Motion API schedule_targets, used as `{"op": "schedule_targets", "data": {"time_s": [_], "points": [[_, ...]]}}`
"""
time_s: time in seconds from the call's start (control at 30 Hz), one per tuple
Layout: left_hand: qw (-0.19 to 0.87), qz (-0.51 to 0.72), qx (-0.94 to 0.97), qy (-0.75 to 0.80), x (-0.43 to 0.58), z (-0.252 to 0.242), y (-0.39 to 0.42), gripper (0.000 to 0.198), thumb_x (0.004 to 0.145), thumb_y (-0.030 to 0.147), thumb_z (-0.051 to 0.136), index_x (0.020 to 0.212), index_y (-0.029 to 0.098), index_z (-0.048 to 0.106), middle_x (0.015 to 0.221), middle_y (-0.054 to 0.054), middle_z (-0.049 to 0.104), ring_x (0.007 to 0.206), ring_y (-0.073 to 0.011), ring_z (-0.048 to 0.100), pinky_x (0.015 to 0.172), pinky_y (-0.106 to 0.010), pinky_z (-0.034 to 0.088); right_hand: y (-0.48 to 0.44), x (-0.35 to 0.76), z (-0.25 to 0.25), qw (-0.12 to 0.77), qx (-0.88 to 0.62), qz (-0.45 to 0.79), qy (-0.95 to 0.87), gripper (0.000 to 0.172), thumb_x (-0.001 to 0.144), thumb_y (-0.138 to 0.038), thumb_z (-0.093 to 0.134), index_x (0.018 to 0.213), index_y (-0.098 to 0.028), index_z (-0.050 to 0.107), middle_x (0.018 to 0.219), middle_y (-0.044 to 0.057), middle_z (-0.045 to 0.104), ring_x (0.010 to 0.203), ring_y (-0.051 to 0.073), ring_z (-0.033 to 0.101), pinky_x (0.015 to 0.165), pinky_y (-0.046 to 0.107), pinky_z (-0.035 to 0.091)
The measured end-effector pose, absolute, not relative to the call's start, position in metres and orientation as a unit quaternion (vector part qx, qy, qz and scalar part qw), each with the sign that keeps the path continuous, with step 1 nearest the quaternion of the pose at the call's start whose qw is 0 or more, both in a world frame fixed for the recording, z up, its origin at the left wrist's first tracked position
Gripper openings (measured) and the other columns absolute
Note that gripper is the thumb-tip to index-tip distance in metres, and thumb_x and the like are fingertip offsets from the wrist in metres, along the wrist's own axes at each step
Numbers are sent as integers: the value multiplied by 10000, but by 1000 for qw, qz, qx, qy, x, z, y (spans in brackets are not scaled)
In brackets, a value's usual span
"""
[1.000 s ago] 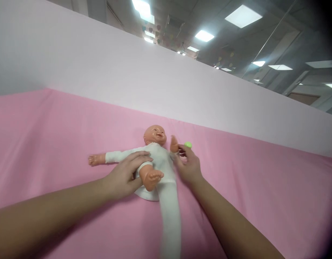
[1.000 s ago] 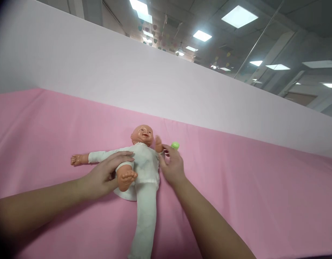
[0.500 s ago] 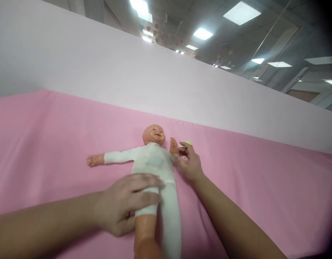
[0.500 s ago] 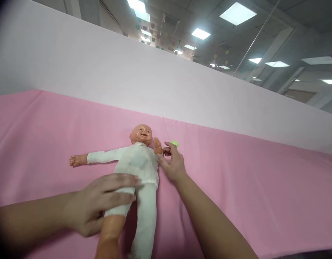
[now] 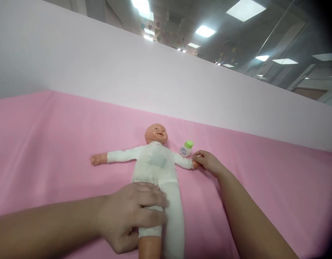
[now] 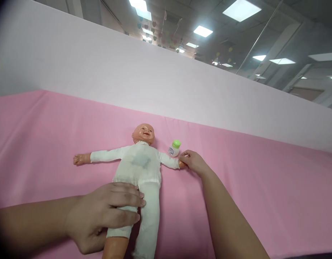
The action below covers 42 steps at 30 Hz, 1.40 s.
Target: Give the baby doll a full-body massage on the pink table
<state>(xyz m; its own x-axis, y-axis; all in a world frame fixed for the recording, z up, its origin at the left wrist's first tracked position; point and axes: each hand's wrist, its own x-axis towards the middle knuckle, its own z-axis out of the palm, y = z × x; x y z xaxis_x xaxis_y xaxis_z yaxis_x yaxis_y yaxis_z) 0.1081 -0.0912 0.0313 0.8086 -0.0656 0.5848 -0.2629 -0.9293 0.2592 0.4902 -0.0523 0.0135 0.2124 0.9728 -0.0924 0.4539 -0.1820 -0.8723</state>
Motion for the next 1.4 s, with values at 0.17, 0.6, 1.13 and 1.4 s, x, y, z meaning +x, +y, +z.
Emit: {"op": "schedule_targets", "data": {"time_s": [0.17,0.6,1.13,1.4], "points": [[150,319,932,-83,106,28,-91,593,813,261,637,1394,220,524,1302,-171,712,1224,-319,697,1102,-482,556,-54,494,14,369,-692,349,-513,309,774,-464,766,844,-170,703,674,26,684,525,153,568,498,269,448],[124,376,906,151,99,11,-46,493,891,247,681,1374,243,583,1470,-161,549,1330,-340,597,1078,-516,544,-65,378,2,407,-552,-21,-728,456,1001,-272,563,1455,-306,587,1301,74,719,988,265,645,905,472,576],[150,362,917,-73,101,24,-84,588,897,352,638,1449,195,507,1263,-199,704,1126,-320,735,931,-422,642,-66,405,15,412,-641,21,-647,480,910,-567,664,1250,-229,679,1020,75,764,879,270,698,799,394,540],[147,359,916,-106,106,22,-88,511,861,319,594,1345,161,552,1145,-196,745,1000,-310,772,830,-400,670,-50,479,17,296,-814,124,-484,328,817,-540,704,894,-222,720,855,62,736,754,232,651,649,321,433]]}}
